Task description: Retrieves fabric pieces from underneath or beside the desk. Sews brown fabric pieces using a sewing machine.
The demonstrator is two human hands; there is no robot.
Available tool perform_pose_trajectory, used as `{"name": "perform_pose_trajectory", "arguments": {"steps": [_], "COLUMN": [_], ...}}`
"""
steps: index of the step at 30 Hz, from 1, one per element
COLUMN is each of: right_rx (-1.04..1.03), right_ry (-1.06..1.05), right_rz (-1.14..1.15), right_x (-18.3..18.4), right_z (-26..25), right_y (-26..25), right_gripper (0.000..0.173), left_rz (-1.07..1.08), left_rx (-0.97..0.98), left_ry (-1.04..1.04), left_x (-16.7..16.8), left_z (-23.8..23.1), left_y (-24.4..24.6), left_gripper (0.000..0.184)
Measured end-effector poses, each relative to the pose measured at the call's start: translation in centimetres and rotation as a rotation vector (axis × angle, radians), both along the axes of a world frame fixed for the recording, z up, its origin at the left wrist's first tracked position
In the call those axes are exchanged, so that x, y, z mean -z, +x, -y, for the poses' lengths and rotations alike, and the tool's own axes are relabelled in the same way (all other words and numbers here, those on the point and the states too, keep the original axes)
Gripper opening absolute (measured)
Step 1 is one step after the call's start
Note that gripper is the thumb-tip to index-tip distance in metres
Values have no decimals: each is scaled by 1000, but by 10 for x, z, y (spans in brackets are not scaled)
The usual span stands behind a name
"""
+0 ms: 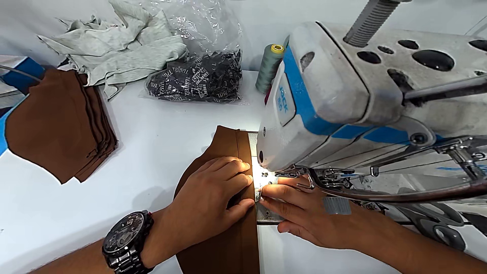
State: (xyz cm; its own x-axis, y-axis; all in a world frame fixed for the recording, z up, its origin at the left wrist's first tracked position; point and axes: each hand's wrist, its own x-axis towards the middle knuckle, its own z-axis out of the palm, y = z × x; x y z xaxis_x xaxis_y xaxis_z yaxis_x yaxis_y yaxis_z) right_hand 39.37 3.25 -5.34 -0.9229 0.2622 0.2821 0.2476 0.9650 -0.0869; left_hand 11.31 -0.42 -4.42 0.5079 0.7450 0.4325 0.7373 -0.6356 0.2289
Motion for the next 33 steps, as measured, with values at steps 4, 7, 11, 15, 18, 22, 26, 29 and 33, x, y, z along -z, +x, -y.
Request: {"name": "perform_pose_trajectory", "arguments": {"steps": [4, 7, 11, 15, 18, 22, 26, 29, 33], "right_rx": [-8, -9, -4, 14, 10, 13, 50, 60, 32], "right_ry": [-21, -28, -5, 13, 6, 23, 76, 89, 63], "right_rz": [-18, -29, -13, -30, -23, -8, -35, -52, -48], "right_x": [3, 2, 0, 4, 4, 2, 6, 7, 4], "right_z": [-1, -1, -1, 0, -1, 0, 5, 9, 8], "right_y": [-1, -4, -6, -8, -8, -12, -15, -17, -14], "right_gripper": [48, 48, 49, 49, 49, 49, 49, 50, 54], "left_rz": [1, -2, 1, 4, -1, -7, 8, 14, 22], "left_rx": [0, 3, 2, 3, 9, 15, 68, 81, 71], "left_ry": [-3, -10, -12, -7, -9, -12, -44, -36, -20], "left_x": [0, 1, 1, 0, 0, 0, -1, 0, 1], "left_z": [0, -1, 0, 0, 0, 0, -2, -4, -4], "left_y": [0, -1, -1, -1, -1, -2, -6, -7, -6], "left_gripper": [30, 30, 31, 29, 31, 34, 33, 27, 27]}}
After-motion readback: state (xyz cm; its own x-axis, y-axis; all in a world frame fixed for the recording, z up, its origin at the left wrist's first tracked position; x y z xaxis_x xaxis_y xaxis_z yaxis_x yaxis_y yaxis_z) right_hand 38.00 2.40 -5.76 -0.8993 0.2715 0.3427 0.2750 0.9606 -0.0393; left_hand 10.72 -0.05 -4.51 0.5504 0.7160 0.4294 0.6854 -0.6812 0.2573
